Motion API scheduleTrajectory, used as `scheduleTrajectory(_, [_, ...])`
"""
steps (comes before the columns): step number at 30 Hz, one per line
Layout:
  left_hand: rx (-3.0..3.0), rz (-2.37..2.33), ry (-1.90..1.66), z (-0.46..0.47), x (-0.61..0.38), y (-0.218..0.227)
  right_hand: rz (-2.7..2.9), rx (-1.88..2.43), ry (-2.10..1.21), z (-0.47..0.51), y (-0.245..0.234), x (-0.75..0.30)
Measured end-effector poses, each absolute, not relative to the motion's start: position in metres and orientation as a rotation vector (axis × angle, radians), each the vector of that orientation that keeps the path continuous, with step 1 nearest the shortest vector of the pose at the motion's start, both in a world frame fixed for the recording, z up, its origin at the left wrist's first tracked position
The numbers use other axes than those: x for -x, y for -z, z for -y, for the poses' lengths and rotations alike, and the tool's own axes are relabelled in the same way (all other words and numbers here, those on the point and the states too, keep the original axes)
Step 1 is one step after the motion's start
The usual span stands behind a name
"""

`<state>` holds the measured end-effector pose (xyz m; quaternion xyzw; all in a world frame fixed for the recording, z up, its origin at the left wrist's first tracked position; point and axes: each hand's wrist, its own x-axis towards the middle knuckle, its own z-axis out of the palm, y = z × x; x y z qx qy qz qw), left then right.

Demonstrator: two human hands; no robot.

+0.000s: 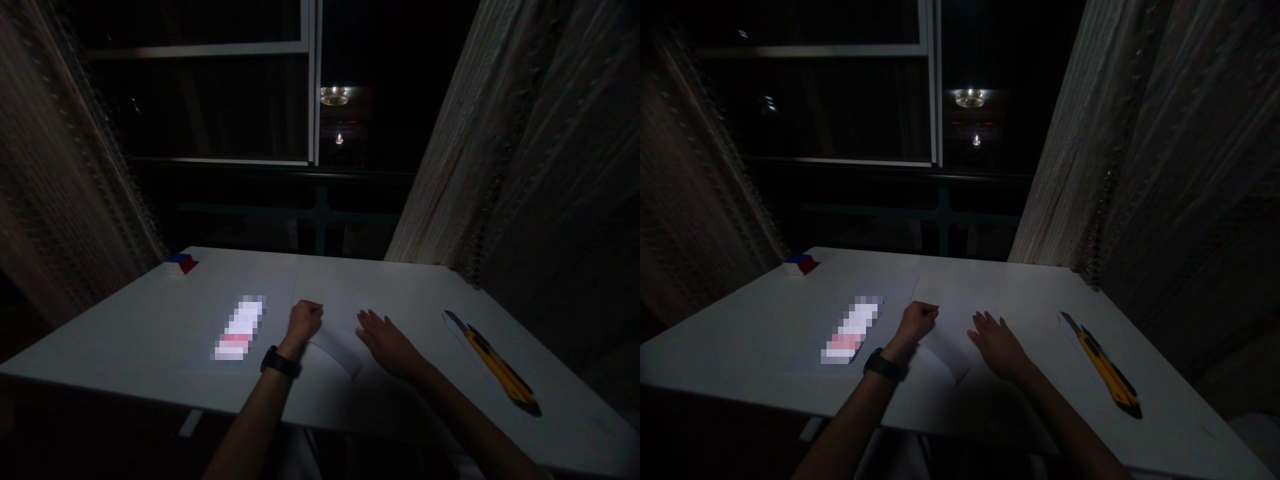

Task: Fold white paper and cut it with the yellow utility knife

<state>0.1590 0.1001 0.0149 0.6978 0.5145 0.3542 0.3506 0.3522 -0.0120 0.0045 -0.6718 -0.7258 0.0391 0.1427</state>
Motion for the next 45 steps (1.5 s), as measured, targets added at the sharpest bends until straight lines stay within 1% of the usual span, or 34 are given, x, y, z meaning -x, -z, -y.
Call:
scheduleTrajectory(2, [-1.832, -1.329, -0.857, -0.101, -0.158, -0.016, 2.19, 1.967, -0.072, 0.015, 0.006, -0.353])
scheduleTrajectory(5, [-1.905, -1.332, -0.751, -0.101, -0.158, -0.017, 2.165, 2.068, 0.054, 0.018, 0.015, -0.358])
scheduleTrajectory(9, [-1.962, -1.357, -0.675, -0.102, -0.156, -0.017, 2.058, 2.194, 0.114, 0.02, 0.018, -0.364])
scheduleTrajectory(12, [-1.97, -1.348, -0.643, -0.105, -0.153, -0.019, 2.057, 2.196, 0.148, 0.02, 0.018, -0.365])
scheduleTrajectory(18, [-2.07, -1.1, -0.469, -0.124, -0.163, -0.029, 2.094, 2.14, 0.181, 0.02, 0.021, -0.368])
scheduleTrajectory(27, [-2.04, -1.178, -0.52, -0.15, -0.197, -0.021, 2.161, 2.084, 0.18, 0.02, 0.023, -0.377])
scheduleTrajectory(33, [-2.021, -1.283, -0.609, -0.144, -0.196, -0.013, 2.197, 2.087, 0.157, 0.02, 0.024, -0.379])
scheduleTrajectory(39, [-1.99, -1.269, -0.634, -0.139, -0.192, -0.011, 2.201, 2.04, 0.186, 0.022, 0.025, -0.382])
scheduleTrajectory(45, [-1.891, -1.272, -0.685, -0.142, -0.189, -0.005, 2.289, 1.953, 0.123, 0.026, 0.02, -0.388])
